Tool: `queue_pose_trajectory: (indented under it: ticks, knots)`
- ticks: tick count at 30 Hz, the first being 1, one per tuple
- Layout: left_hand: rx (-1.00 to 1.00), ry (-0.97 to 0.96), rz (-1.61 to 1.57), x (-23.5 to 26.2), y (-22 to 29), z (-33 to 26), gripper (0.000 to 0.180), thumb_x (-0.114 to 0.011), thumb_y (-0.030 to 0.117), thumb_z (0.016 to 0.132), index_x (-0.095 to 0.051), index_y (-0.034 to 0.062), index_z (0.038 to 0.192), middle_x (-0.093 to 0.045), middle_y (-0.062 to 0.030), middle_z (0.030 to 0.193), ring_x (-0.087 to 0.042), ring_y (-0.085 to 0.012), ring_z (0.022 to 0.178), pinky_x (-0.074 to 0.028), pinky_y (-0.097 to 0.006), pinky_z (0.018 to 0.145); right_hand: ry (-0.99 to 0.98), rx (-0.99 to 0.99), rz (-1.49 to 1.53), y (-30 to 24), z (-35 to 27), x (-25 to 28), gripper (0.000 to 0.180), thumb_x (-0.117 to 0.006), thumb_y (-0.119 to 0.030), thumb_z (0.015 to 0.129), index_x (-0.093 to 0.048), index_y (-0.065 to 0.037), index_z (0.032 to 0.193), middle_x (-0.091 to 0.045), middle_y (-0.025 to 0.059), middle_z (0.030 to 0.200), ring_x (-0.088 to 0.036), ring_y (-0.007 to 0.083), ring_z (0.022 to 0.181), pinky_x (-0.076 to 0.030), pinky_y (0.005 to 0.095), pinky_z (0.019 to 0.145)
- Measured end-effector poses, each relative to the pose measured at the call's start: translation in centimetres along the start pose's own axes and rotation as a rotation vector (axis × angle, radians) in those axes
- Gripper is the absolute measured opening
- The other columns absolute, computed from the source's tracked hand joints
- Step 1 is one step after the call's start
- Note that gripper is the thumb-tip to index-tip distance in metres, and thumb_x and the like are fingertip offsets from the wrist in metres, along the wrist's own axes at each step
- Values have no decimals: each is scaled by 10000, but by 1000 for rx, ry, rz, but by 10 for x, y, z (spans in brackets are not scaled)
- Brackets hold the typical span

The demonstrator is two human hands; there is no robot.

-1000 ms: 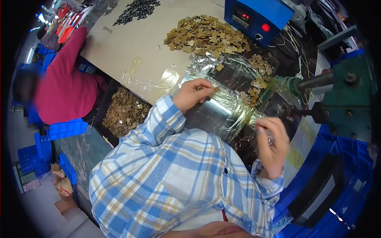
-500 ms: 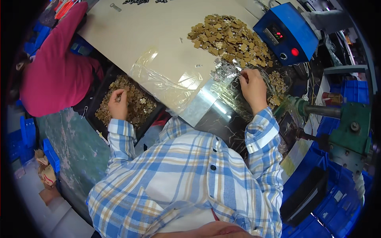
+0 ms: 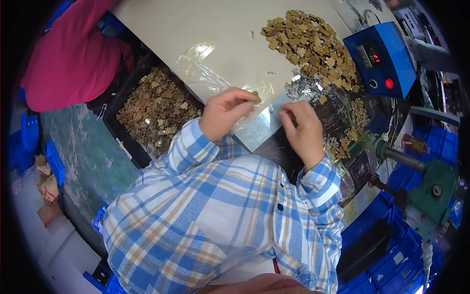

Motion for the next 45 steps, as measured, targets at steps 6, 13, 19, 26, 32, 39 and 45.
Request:
queue_pose_trajectory:
  ticks: [6, 13, 19, 26, 32, 39, 45]
  knots:
    - [93, -79, -80, -7, -9, 1, 135, -533, 23, 854, -584, -29, 967, -597, -87, 916, -580, -138, 803, -485, -259, 701, 21, 20, -138, 2, -1, -24, 144, -649, -131, 717, -586, -54, 820, -535, 91, 810, -526, 284, 790, -432, 368, 673]
    - [124, -82, -63, -5, -10, 3, 129, -529, 32, 859, -582, -21, 964, -602, -81, 888, -578, -134, 791, -490, -257, 688, 39, 27, -86, -2, 5, -25, 108, -643, -101, 706, -589, -58, 789, -533, 80, 781, -523, 280, 778, -429, 366, 669]
    - [129, -84, -71, -4, -10, 3, 130, -540, 46, 856, -583, -19, 961, -603, -77, 897, -581, -124, 785, -494, -246, 676, -28, 101, -147, -8, 7, -27, 97, -618, -73, 716, -545, -36, 766, -526, 95, 777, -516, 287, 787, -422, 369, 666]
    - [142, -101, -58, -2, -13, 6, 137, -555, 60, 852, -583, -21, 959, -606, -70, 886, -583, -115, 777, -494, -238, 665, -5, 88, -46, 4, 9, -18, 57, -578, -47, 756, -530, -26, 779, -534, 128, 758, -530, 312, 724, -425, 392, 630]
    - [172, -101, -56, -7, -15, 15, 126, -568, 39, 831, -586, -15, 943, -607, -77, 868, -587, -137, 756, -487, -246, 661, 145, 76, -104, 13, 31, 18, 91, -557, -31, 771, -574, -27, 861, -547, 133, 753, -546, 319, 711, -440, 379, 610]
    - [-749, 3, 1059, -16, 26, 65, 166, -615, 11, 727, -583, 15, 889, -581, -121, 902, -576, -291, 800, -481, -331, 661, -111, 66, 26, 16, 39, 22, 76, -559, -92, 761, -594, -44, 809, -565, 140, 804, -563, 332, 737, -458, 376, 647]
    - [-780, -207, 1251, -19, 8, 78, 145, -591, 45, 654, -549, 14, 788, -542, -98, 823, -511, -269, 747, -441, -358, 651, 151, 223, -313, 1, 84, 98, 72, -569, -73, 749, -584, -48, 815, -563, 145, 786, -563, 332, 732, -462, 396, 621]
Point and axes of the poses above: each hand's wrist, its own z-axis towards the middle knuckle, its own x-axis out of the back of the hand, y = z × x, the point moved 3 cm from there along z, towards the middle knuckle
